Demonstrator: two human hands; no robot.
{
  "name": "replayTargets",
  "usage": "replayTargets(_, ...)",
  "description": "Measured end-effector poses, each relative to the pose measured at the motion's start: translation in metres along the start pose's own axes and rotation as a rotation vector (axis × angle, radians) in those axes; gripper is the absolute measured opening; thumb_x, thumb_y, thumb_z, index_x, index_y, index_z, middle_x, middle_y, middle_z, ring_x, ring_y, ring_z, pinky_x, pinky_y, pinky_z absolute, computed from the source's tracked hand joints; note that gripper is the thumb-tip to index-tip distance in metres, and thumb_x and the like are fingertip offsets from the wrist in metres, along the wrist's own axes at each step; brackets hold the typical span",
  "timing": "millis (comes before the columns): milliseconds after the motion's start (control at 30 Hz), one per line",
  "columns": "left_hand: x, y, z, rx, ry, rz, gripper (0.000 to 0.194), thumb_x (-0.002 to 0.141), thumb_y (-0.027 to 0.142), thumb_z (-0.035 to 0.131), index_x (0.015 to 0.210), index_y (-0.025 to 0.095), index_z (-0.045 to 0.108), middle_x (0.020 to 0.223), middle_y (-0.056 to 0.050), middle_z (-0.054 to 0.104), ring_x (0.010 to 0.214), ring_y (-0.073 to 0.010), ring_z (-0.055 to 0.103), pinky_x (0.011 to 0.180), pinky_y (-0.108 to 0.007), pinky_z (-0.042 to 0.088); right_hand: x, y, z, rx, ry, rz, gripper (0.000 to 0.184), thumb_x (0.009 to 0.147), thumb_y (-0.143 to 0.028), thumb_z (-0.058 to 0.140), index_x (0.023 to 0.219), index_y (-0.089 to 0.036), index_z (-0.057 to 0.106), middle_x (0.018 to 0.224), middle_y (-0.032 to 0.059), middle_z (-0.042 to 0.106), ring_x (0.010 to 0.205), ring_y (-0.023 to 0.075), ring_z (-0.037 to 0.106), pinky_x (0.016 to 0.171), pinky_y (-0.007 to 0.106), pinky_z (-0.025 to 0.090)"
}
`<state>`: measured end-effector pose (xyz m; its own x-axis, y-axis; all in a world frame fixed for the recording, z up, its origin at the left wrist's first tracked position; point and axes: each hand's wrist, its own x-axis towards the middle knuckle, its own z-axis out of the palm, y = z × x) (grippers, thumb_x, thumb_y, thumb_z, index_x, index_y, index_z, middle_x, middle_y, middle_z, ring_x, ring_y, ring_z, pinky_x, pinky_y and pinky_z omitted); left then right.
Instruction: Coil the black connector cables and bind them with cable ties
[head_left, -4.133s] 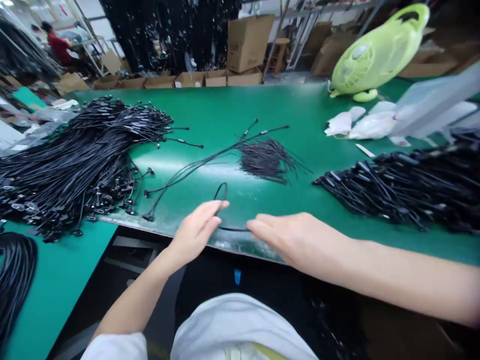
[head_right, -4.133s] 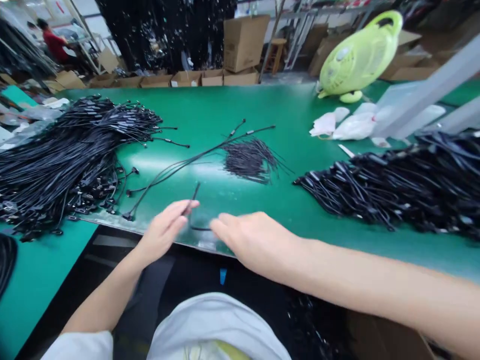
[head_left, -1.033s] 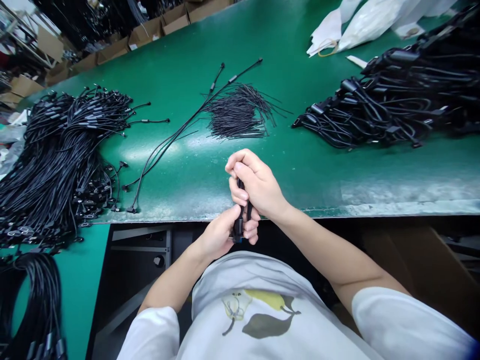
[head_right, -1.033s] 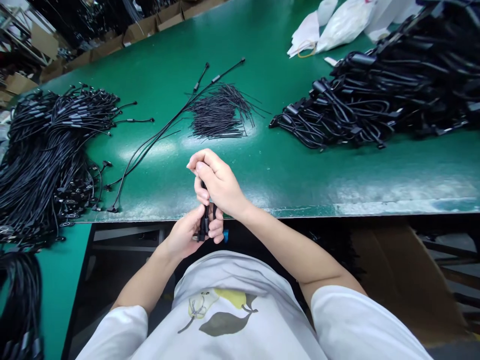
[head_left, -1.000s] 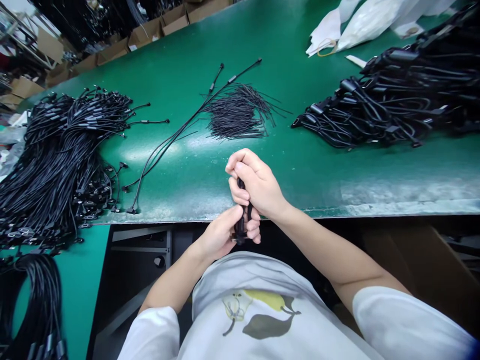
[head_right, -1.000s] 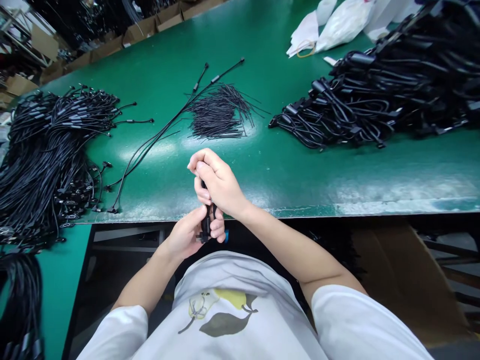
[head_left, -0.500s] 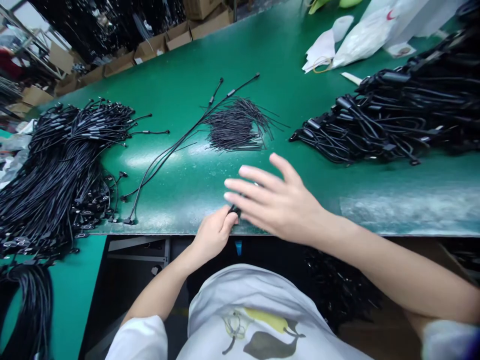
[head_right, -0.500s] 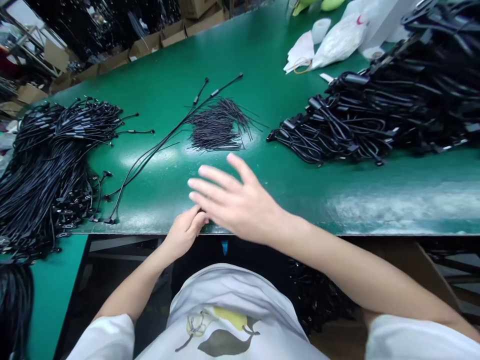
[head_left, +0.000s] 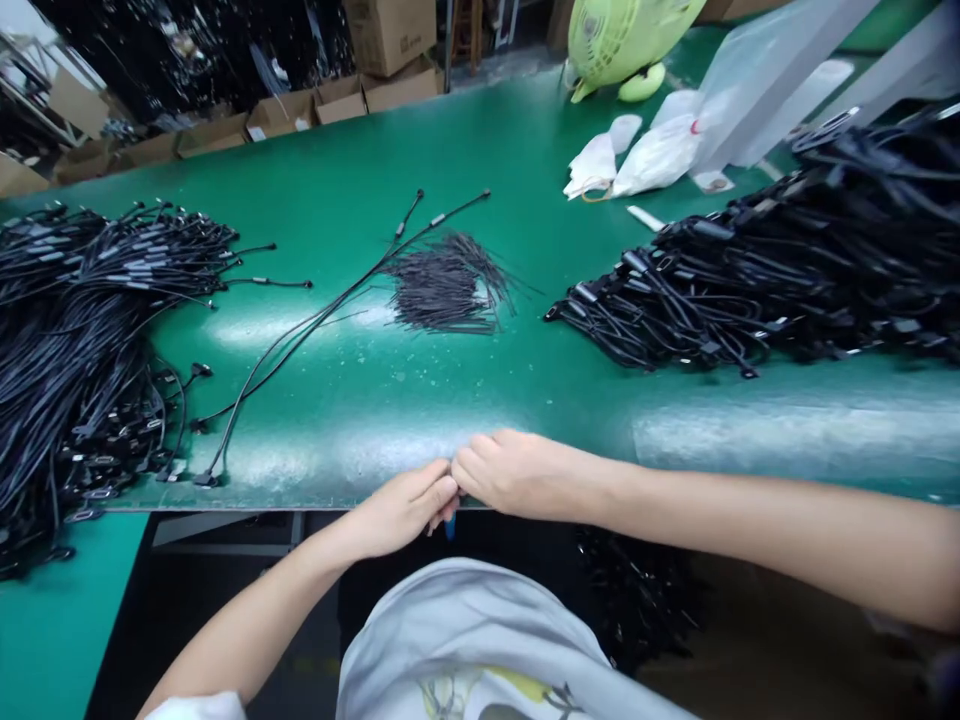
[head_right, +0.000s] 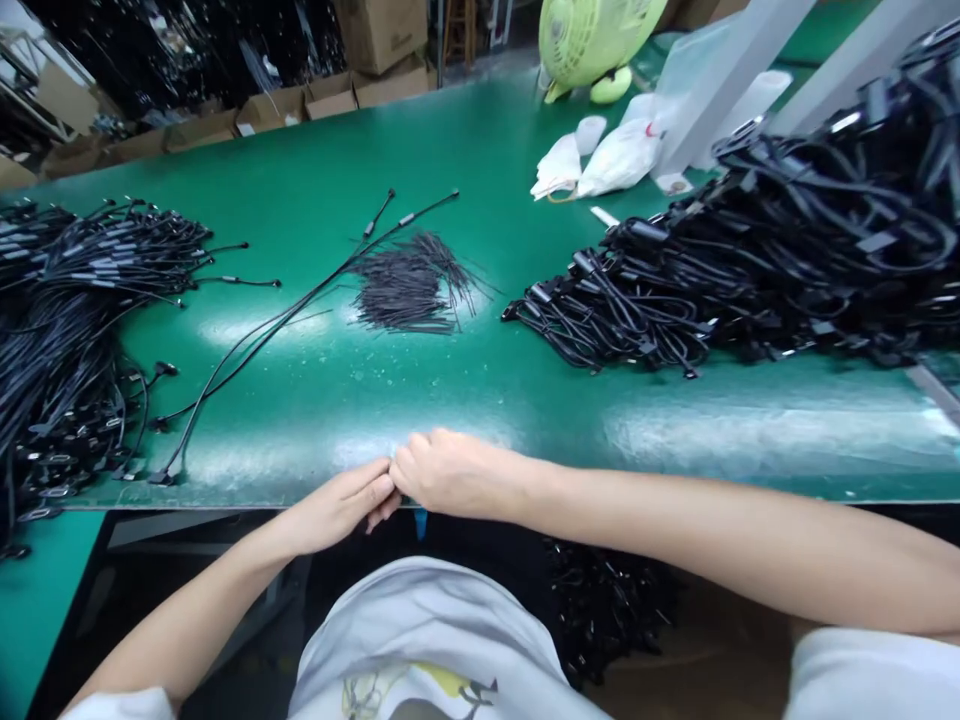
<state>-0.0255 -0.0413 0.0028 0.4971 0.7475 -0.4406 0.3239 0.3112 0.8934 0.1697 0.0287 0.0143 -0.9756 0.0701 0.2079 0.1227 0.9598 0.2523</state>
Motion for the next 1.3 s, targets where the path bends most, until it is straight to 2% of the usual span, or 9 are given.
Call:
replayTargets(133,0.004,0.002,-0.003,0.037,0.147,0.021,0.033,0.097,0.046,0.035,0.087,0.018,0.050,0.069,0.003,0.044,0.060,-0.0109,0.041,0.059,-0.025,0.036,0.003,0.024,-0.002,0.235,-0.061,0.102,0.010,0.093,-0.022,0.052,0.086,-0.016,0.057,0.076,0.0038,0.058,0.070,0.0188,0.053,0.057,0.031,0.034)
replayTargets(233,0.004,0.003,-0.005,0.044,0.308,0.016,0.031,0.097,0.041,0.035,0.086,0.018,0.050,0.067,0.004,0.043,0.058,-0.0103,0.039,0.057,-0.025,0.033,-0.001,0.038,0.000,0.508,0.003,0.331,0.033,0.093,-0.036,0.055,0.118,-0.015,0.054,0.102,0.0098,0.062,0.093,0.0224,0.058,0.072,0.032,0.046)
replayTargets(367,0.002,0.004,-0.007,-0.083,0.274,0.015,0.033,0.097,0.044,0.034,0.091,0.016,0.052,0.068,0.004,0.043,0.058,-0.0096,0.040,0.056,-0.024,0.034,-0.002,0.036,0.006,0.700,0.070,0.480,0.036,0.096,-0.035,0.049,0.126,-0.015,0.049,0.103,0.0108,0.059,0.092,0.0211,0.058,0.077,0.033,0.050)
replayTargets(567,-0.005,0.001,-0.004,-0.453,0.106,0.031,0.036,0.095,0.048,0.042,0.101,0.015,0.053,0.072,0.004,0.040,0.057,-0.0078,0.035,0.053,-0.021,0.033,0.007,0.025,0.009,0.487,-0.053,0.414,0.045,0.092,-0.053,0.050,0.109,-0.012,0.056,0.094,0.0086,0.052,0.067,0.0157,0.050,0.058,0.028,0.043)
replayTargets(700,-0.008,-0.001,-0.004,-0.631,0.060,0.005,0.036,0.093,0.047,0.049,0.104,0.014,0.057,0.073,0.003,0.038,0.058,-0.0074,0.031,0.048,-0.018,0.028,0.008,0.026,0.003,0.321,-0.083,0.339,0.041,0.096,-0.051,0.041,0.095,-0.014,0.058,0.085,0.0054,0.049,0.062,0.0134,0.043,0.054,0.026,0.033)
replayTargets(867,-0.007,-0.005,-0.005,-0.654,0.046,-0.002,0.033,0.091,0.047,0.052,0.093,0.015,0.056,0.068,0.005,0.036,0.054,-0.0061,0.028,0.046,-0.016,0.027,0.009,0.029,0.000,0.205,-0.014,0.209,0.042,0.102,-0.042,0.028,0.087,-0.015,0.058,0.079,0.0034,0.046,0.059,0.0130,0.039,0.055,0.027,0.027)
replayTargets(1033,-0.006,-0.004,-0.004,-0.618,0.035,-0.019,0.033,0.092,0.047,0.051,0.092,0.015,0.056,0.063,0.006,0.037,0.049,-0.0061,0.031,0.043,-0.018,0.032,0.006,0.034,0.006,0.077,0.048,0.092,0.050,0.101,-0.048,0.028,0.074,-0.016,0.055,0.069,0.0019,0.044,0.056,0.0137,0.036,0.054,0.031,0.022)
replayTargets(1167,-0.006,0.003,-0.004,-0.687,0.051,-0.031,0.035,0.090,0.047,0.053,0.092,0.013,0.058,0.065,0.005,0.034,0.053,-0.0063,0.028,0.046,-0.017,0.031,-0.002,0.041,0.012,0.038,0.082,0.070,0.044,0.102,-0.043,0.031,0.083,-0.016,0.060,0.073,0.0034,0.053,0.062,0.0139,0.041,0.058,0.032,0.026)
replayTargets(1300,-0.004,0.004,-0.002,-0.745,-0.028,-0.052,0.036,0.090,0.047,0.054,0.095,0.012,0.060,0.069,0.004,0.036,0.056,-0.0070,0.031,0.050,-0.019,0.034,-0.012,0.055,0.016,0.091,0.032,0.050,0.028,0.102,-0.030,0.036,0.102,-0.020,0.063,0.086,0.0032,0.063,0.069,0.0131,0.049,0.063,0.032,0.034)
